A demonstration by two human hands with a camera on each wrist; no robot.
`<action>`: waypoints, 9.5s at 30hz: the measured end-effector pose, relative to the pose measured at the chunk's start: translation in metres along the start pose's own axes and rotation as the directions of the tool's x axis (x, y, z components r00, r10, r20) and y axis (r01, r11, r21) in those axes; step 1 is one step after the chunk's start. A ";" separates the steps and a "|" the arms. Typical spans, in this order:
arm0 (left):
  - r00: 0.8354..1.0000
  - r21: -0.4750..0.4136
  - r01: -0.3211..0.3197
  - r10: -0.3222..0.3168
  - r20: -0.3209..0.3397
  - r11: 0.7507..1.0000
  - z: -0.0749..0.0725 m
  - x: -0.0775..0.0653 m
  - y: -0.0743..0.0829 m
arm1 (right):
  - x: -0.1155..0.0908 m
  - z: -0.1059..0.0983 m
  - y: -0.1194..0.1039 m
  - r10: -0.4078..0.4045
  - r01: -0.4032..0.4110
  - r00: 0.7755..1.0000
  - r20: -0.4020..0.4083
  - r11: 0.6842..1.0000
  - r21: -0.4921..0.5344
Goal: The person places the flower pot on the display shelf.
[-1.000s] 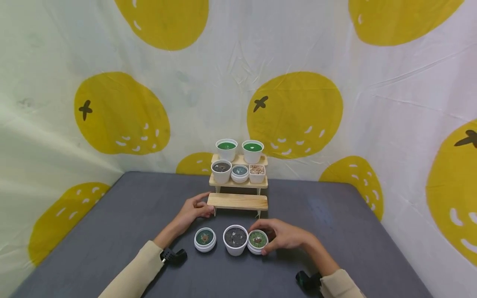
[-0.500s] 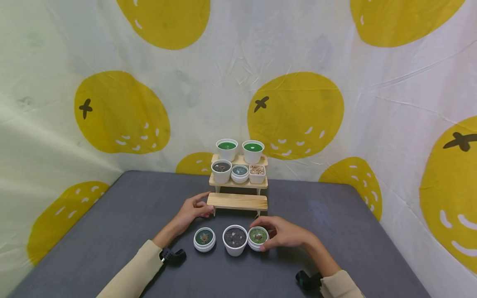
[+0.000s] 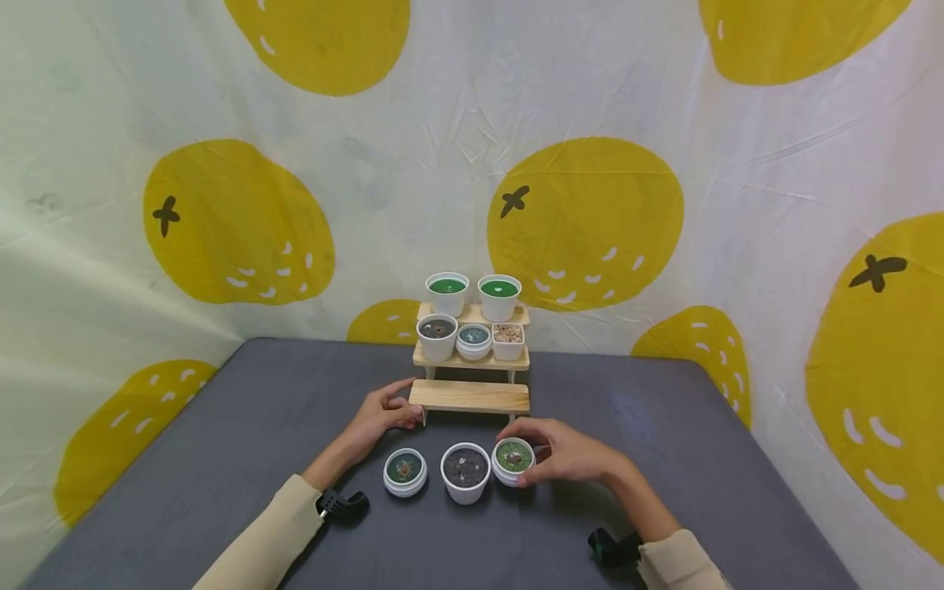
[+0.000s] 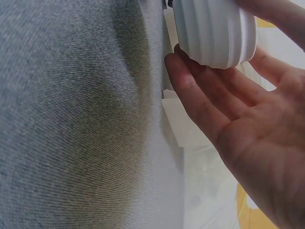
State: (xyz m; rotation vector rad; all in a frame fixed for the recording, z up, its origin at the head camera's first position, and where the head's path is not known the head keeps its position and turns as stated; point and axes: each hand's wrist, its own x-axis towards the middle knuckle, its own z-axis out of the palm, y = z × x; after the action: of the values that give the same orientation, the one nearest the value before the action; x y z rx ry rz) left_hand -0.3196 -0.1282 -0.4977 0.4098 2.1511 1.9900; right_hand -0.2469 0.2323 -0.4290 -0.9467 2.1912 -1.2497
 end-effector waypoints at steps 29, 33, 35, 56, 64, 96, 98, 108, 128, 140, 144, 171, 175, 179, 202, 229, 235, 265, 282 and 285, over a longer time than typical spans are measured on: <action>1.000 0.011 0.001 -0.001 -0.001 1.000 0.001 -0.001 0.001 | 0.015 -0.014 -0.036 0.045 -0.051 0.996 -0.072 0.995 -0.083; 1.000 0.014 0.002 -0.002 -0.001 1.000 0.000 0.000 0.000 | 0.022 -0.016 -0.039 0.040 -0.046 0.997 -0.069 0.994 -0.099; 1.000 0.016 0.003 -0.003 -0.001 1.000 0.000 0.000 -0.001 | 0.026 -0.017 -0.040 0.038 -0.045 0.997 -0.066 0.993 -0.106; 1.000 -0.002 0.003 -0.003 0.004 1.000 0.000 0.000 0.000 | 0.063 -0.027 -0.057 0.053 -0.070 0.992 -0.111 0.985 -0.157; 1.000 -0.013 -0.004 0.004 0.004 1.000 0.001 0.000 0.000 | 0.077 -0.027 -0.064 0.003 -0.021 0.994 -0.112 0.988 -0.155; 1.000 -0.032 -0.008 0.008 0.016 0.999 -0.001 0.001 -0.001 | 0.134 0.001 -0.055 -0.031 -0.021 0.976 -0.217 0.972 -0.234; 1.000 -0.034 -0.010 0.011 0.018 0.999 -0.001 0.001 -0.001 | 0.135 0.003 -0.054 -0.031 -0.025 0.973 -0.230 0.971 -0.236; 1.000 -0.041 -0.015 0.016 0.018 0.999 0.000 0.002 0.000 | 0.138 0.008 -0.052 0.019 -0.103 0.946 -0.325 0.964 -0.244; 1.000 -0.038 -0.014 0.015 0.015 0.999 -0.001 0.001 -0.001 | 0.137 0.015 -0.055 0.069 -0.178 0.909 -0.412 0.956 -0.233; 1.000 -0.024 -0.003 0.003 0.013 1.000 -0.001 0.001 0.001 | 0.142 0.018 -0.059 0.129 -0.261 0.865 -0.484 0.941 -0.216; 1.000 -0.028 -0.005 0.005 0.014 1.000 -0.001 0.002 0.000 | 0.143 0.018 -0.059 0.119 -0.262 0.865 -0.488 0.936 -0.237; 1.000 -0.028 -0.013 0.013 0.004 1.000 0.000 0.002 -0.001 | 0.116 0.010 -0.054 0.056 -0.134 0.933 -0.354 0.971 -0.198; 1.000 -0.019 -0.011 0.011 0.003 1.000 0.001 0.003 -0.001 | 0.102 0.007 -0.051 0.040 -0.097 0.944 -0.327 0.982 -0.163; 1.000 -0.010 -0.006 0.006 0.003 1.000 0.001 0.004 0.000 | 0.085 0.008 -0.049 0.015 -0.061 0.955 -0.296 0.987 -0.146; 1.000 0.002 0.003 -0.003 -0.006 1.000 -0.001 0.003 -0.001 | 0.039 0.024 -0.032 -0.037 0.037 0.999 -0.002 0.997 0.063; 1.000 -0.007 0.006 -0.006 -0.004 1.000 0.001 0.001 -0.001 | 0.047 0.039 -0.007 -0.114 0.115 0.991 0.071 0.993 -0.020; 1.000 0.000 0.004 -0.004 -0.005 1.000 0.002 0.001 0.000 | 0.047 0.040 -0.006 -0.120 0.123 0.991 0.066 0.992 -0.032; 1.000 -0.001 0.002 -0.002 -0.003 1.000 0.002 0.002 -0.002 | 0.049 0.041 0.001 -0.121 0.124 0.990 0.067 0.991 -0.046; 1.000 -0.017 -0.005 0.004 0.000 1.000 0.001 0.002 -0.002 | 0.047 0.039 -0.012 -0.077 0.078 0.996 0.036 0.997 -0.007; 1.000 -0.017 -0.004 0.004 -0.003 1.000 0.001 0.003 -0.002 | 0.046 0.039 -0.013 -0.074 0.074 0.997 0.035 0.997 0.000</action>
State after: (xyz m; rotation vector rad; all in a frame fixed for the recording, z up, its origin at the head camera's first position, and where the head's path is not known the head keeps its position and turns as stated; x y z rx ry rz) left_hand -0.3219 -0.1264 -0.4996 0.4093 2.1351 2.0103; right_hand -0.2476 0.1712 -0.4382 -1.0518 2.1478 -1.2555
